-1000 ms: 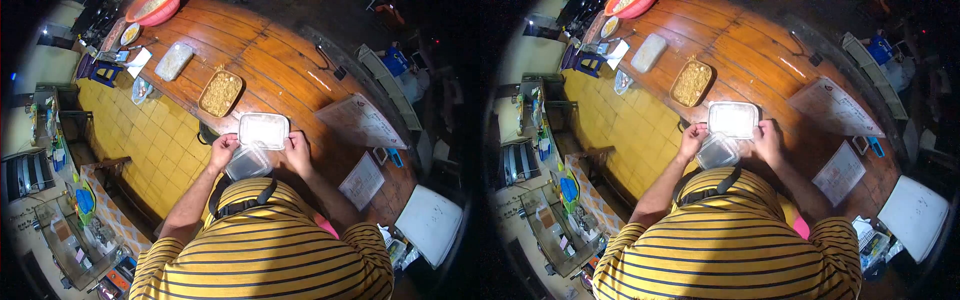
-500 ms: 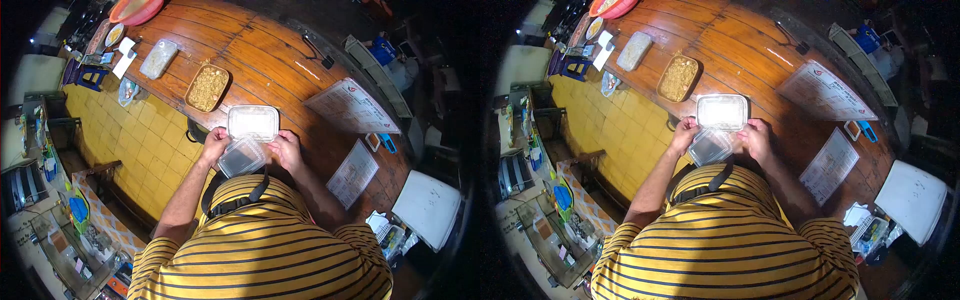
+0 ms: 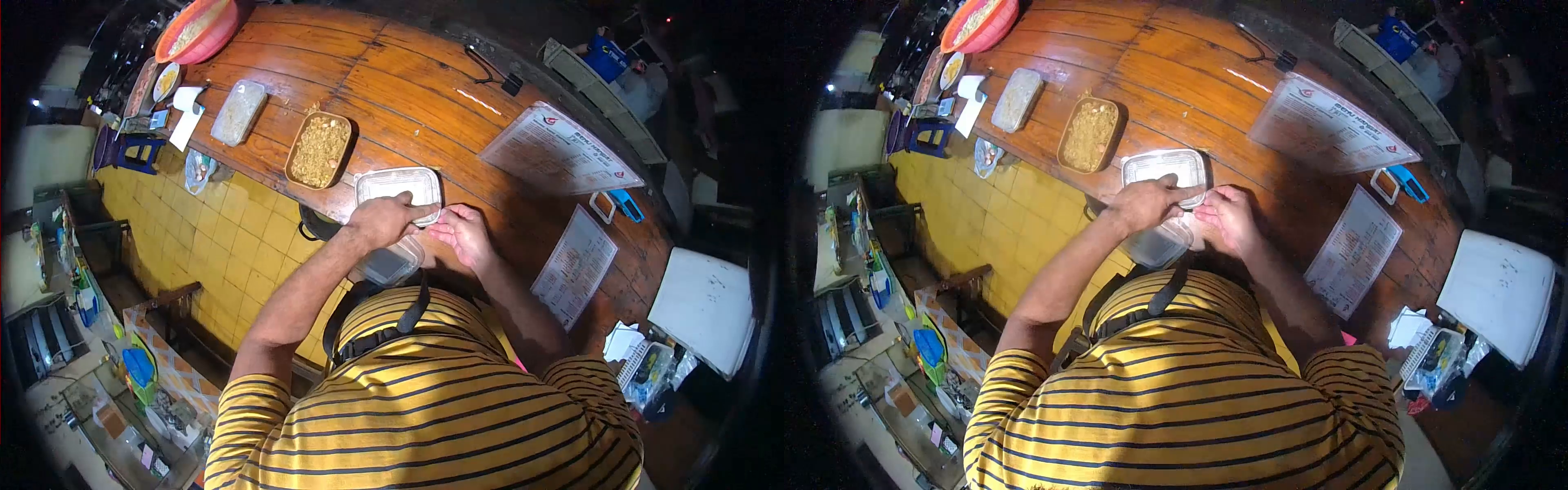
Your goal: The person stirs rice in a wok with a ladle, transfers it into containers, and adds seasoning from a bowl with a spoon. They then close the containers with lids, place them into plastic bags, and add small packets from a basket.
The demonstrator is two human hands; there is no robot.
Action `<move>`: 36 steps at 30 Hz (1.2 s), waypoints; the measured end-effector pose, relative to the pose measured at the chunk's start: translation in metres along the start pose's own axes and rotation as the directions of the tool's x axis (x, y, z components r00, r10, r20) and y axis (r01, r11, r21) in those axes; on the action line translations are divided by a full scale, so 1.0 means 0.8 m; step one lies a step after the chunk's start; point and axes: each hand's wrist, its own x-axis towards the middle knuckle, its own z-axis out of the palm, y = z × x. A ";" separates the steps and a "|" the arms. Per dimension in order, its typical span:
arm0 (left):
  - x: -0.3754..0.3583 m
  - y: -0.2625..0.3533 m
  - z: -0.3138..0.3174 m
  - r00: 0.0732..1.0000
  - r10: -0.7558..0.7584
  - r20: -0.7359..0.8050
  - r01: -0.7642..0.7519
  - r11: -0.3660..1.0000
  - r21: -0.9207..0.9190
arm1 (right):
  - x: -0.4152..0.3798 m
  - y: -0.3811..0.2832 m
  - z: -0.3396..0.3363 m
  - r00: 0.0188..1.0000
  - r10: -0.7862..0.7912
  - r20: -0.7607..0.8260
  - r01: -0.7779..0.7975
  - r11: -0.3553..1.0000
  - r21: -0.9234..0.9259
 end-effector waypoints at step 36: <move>0.009 0.017 0.019 0.997 -0.065 0.029 0.064 0.997 0.045 | -0.020 0.043 0.013 0.984 -0.125 -0.125 0.149 0.968 0.203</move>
